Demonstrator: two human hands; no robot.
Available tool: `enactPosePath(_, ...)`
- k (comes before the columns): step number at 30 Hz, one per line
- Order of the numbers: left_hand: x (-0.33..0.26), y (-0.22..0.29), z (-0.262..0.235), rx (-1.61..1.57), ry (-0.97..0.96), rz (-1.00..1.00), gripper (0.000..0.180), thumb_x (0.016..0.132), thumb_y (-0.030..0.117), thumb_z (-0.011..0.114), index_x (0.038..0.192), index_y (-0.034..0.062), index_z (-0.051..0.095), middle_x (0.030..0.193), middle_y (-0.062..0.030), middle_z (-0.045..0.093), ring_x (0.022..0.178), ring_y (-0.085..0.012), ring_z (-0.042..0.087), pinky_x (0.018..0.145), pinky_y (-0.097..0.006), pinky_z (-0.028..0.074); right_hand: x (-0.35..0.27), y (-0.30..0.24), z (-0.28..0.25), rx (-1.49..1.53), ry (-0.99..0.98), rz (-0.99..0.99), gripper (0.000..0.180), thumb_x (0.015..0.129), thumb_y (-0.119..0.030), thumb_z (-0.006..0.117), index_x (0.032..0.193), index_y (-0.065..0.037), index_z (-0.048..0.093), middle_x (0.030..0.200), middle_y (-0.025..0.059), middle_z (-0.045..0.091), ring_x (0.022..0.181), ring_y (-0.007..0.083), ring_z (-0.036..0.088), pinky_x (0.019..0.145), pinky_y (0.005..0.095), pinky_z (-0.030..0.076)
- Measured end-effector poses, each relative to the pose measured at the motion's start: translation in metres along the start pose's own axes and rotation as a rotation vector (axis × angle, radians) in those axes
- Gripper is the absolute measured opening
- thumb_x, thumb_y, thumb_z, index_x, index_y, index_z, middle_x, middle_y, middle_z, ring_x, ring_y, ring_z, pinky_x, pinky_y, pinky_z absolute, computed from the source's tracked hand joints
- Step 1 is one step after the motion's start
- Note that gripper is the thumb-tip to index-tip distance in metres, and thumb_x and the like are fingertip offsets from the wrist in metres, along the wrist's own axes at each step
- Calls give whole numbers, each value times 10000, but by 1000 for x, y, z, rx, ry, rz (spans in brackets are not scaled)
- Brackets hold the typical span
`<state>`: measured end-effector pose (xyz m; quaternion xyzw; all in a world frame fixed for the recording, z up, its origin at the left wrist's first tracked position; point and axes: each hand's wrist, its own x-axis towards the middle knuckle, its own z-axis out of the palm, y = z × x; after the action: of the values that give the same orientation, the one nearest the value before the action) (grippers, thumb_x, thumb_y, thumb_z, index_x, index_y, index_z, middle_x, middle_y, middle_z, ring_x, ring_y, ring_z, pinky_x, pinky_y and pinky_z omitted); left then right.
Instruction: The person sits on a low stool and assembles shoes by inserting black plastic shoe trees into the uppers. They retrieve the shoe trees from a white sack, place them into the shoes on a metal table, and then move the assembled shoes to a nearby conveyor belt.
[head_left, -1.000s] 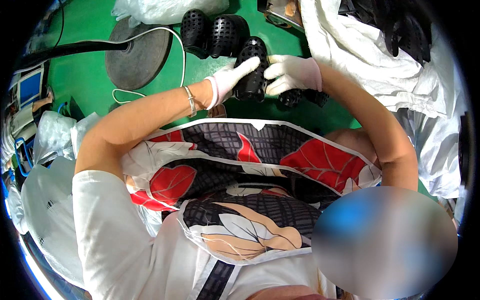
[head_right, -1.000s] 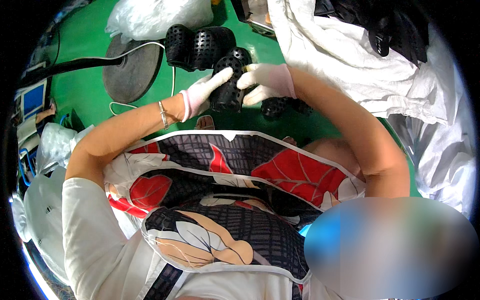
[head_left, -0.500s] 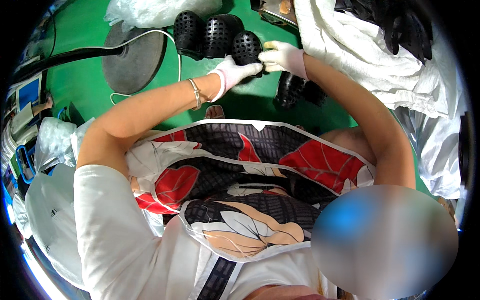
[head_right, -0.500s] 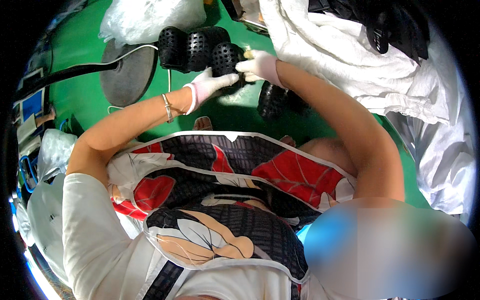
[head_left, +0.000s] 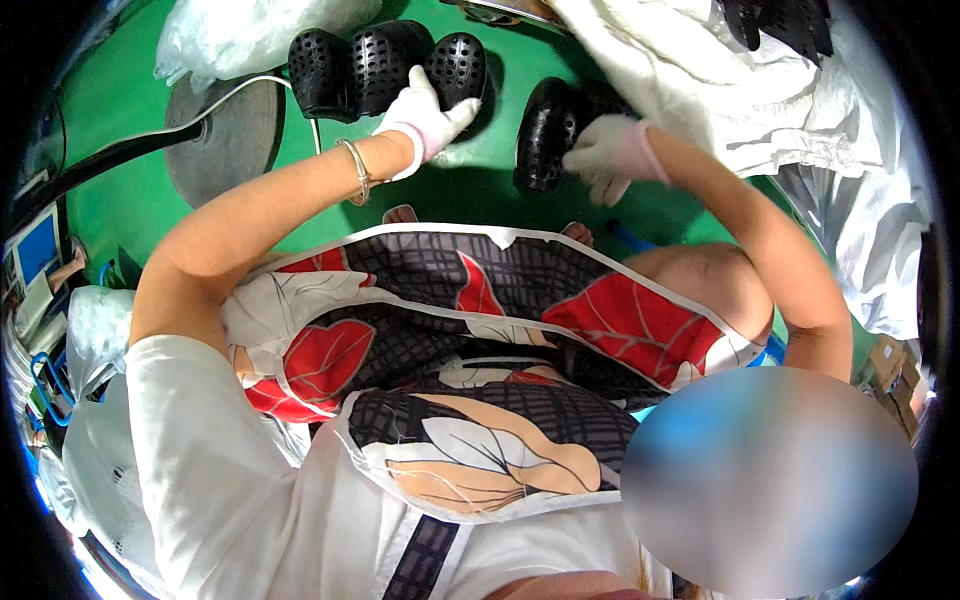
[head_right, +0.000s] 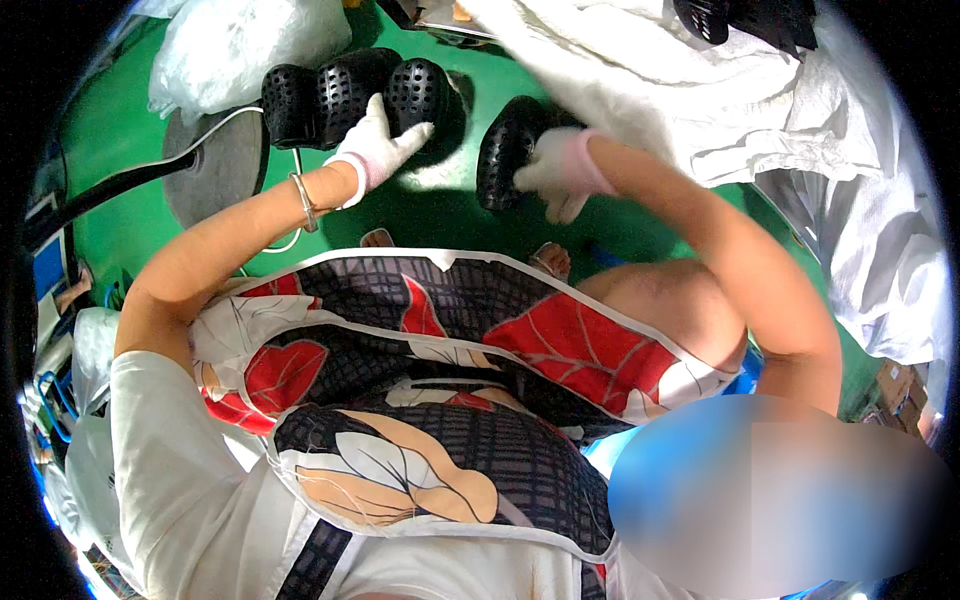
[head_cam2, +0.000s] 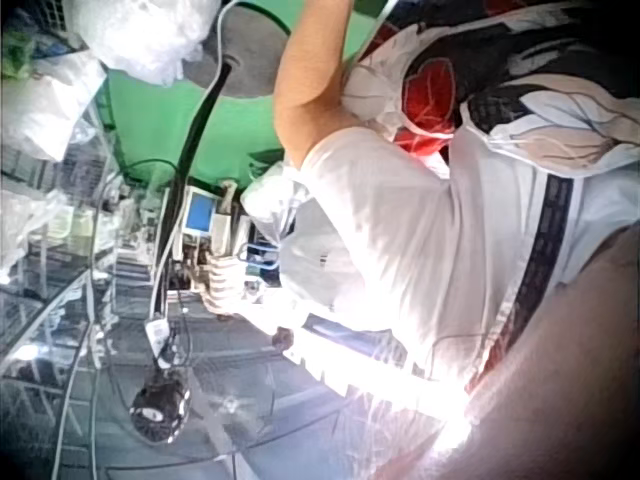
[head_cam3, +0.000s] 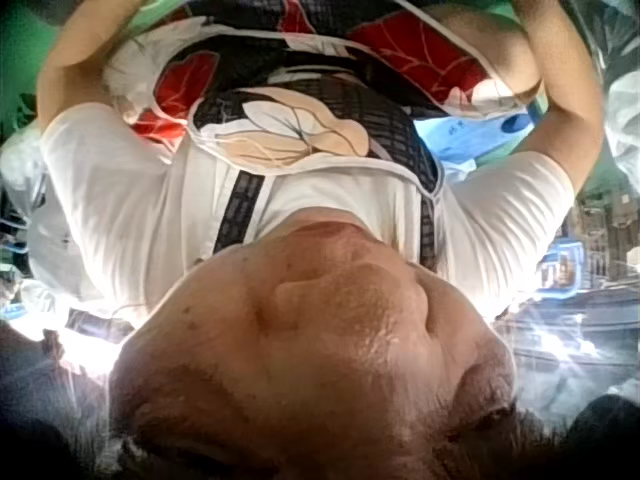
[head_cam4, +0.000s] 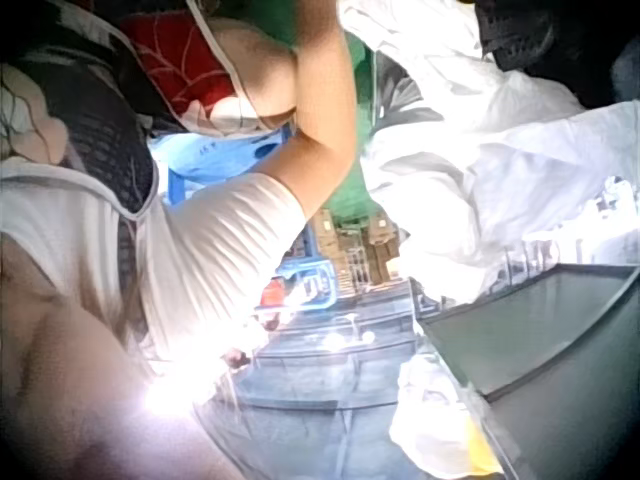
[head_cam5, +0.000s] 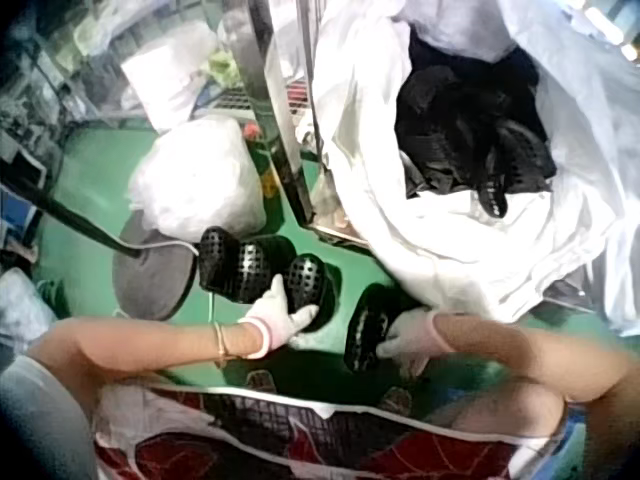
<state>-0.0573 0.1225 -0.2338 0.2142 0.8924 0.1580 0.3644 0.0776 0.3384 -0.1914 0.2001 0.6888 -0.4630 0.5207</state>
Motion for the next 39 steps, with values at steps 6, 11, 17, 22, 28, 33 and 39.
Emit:
enactPosePath(6,8,-2,1,21,-57,3,1076,745,569,648,1409,-105,135,1271,-332,468,1165,-395,522,981,-375,440,36,24,36,-281,-111,-86,583,824,-313,645,998,235,546,923,278,661,925,300,674,656,353,571)
enactPosePath(11,13,-6,0,27,-73,-8,1076,734,571,656,1405,-99,148,1296,-329,448,1184,-395,507,987,-378,439,34,-9,42,277,29,110,801,763,-414,703,1239,163,417,1125,241,608,957,266,649,728,347,536)
enactPosePath(17,18,-9,6,41,13,68,1082,754,589,633,1415,-108,135,1182,-345,537,1108,-407,561,947,-382,453,67,-15,53,415,394,110,968,763,-424,713,1325,203,236,1253,323,481,1027,335,613,789,404,549)
enactPosePath(22,13,0,-8,18,-81,42,1071,776,578,604,1433,-91,86,1299,-321,455,1185,-385,510,986,-370,436,78,-4,49,478,417,54,944,762,-426,710,1321,177,247,1208,309,514,996,325,622,778,395,549)
enactPosePath(28,12,8,-29,116,-147,39,1026,789,571,599,1424,-83,127,1229,-326,512,1099,-400,567,922,-380,470,80,-5,34,475,468,30,887,746,-427,721,1280,151,312,1184,276,541,960,326,630,764,393,549)
enactPosePath(33,-3,10,-42,440,191,510,814,776,406,677,1420,110,278,1114,-216,497,942,-381,587,787,-428,507,72,-8,15,628,399,-58,820,793,-444,684,1349,52,339,1297,222,478,1128,364,531,942,435,469)
enactPosePath(39,4,2,-27,495,220,793,780,732,344,721,1392,115,374,1226,-179,466,1032,-357,502,894,-409,465,58,-16,-4,629,327,-142,818,797,-446,662,1389,-2,313,1334,201,451,1198,357,482,1026,452,393)
